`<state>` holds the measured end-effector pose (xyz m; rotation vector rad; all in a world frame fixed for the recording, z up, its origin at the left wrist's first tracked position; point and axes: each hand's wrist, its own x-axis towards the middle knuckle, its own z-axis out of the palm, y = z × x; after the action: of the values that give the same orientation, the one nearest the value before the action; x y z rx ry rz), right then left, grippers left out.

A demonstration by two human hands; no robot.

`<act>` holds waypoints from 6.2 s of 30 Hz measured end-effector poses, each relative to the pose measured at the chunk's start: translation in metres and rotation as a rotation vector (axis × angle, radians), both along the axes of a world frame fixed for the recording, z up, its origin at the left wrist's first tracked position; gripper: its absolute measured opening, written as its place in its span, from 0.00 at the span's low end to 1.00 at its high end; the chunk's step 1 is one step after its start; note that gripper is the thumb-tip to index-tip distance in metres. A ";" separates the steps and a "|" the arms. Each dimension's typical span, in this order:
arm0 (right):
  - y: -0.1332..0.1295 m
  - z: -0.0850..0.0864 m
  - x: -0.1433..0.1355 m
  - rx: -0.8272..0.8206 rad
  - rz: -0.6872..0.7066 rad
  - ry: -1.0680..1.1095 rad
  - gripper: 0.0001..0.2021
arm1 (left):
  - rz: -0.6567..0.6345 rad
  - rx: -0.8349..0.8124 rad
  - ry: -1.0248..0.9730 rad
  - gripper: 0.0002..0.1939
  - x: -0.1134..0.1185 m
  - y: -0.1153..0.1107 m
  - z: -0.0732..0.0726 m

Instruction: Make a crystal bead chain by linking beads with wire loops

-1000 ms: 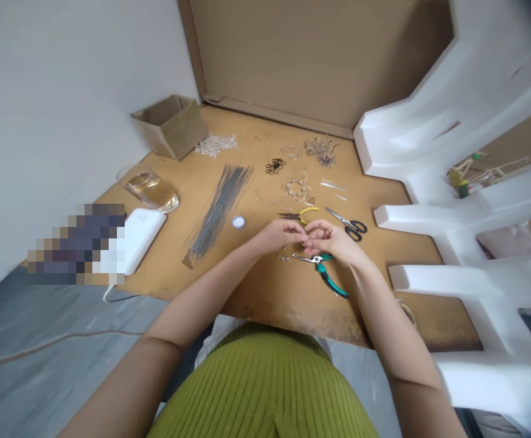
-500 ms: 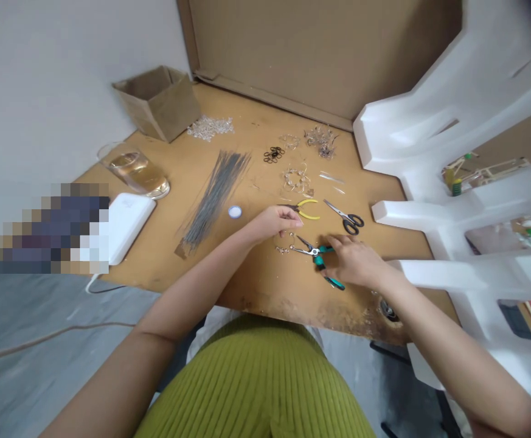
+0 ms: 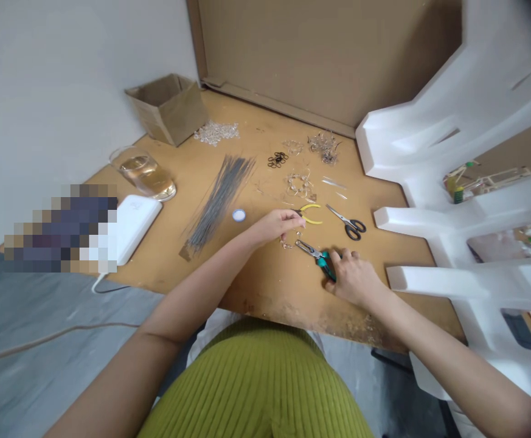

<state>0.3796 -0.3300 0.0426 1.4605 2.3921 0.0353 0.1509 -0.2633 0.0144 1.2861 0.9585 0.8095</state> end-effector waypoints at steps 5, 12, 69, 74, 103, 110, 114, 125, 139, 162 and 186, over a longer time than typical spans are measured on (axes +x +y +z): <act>0.011 0.010 0.017 -0.262 -0.129 0.331 0.31 | 0.048 -0.042 -0.076 0.12 -0.001 0.002 -0.002; 0.020 0.019 0.037 -0.854 -0.199 0.814 0.24 | 0.027 -0.076 -0.148 0.10 -0.002 0.003 -0.003; 0.044 0.071 0.030 0.556 0.678 -0.041 0.13 | -0.360 -0.142 -0.184 0.08 -0.008 -0.011 0.016; 0.044 0.071 0.030 0.477 0.634 0.020 0.15 | -0.379 -0.142 -0.189 0.09 -0.009 -0.011 0.016; 0.046 0.075 0.027 0.451 0.666 0.050 0.15 | -0.424 -0.267 -0.212 0.08 -0.007 -0.012 0.017; 0.046 0.077 0.028 0.455 0.715 0.050 0.14 | -0.413 -0.147 -0.177 0.10 -0.005 -0.012 0.013; 0.044 0.084 0.024 0.397 0.697 0.059 0.13 | -0.394 -0.005 -0.055 0.12 -0.001 -0.012 0.009; 0.051 0.101 0.016 -0.135 0.139 0.062 0.01 | -0.216 0.576 0.343 0.05 0.010 -0.023 0.012; 0.048 0.104 0.027 -0.082 0.025 0.031 0.07 | -0.138 0.136 0.057 0.11 0.000 -0.011 0.017; 0.026 0.091 0.010 0.577 0.701 -0.136 0.15 | -0.058 -0.198 -0.158 0.06 0.002 -0.005 0.010; 0.031 0.089 0.006 0.577 0.759 -0.123 0.16 | -0.049 -0.292 -0.130 0.06 0.002 -0.007 0.011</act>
<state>0.3857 -0.2994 0.1318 0.5917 2.7979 1.0224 0.1531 -0.2701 0.0257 0.9887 0.9000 0.6785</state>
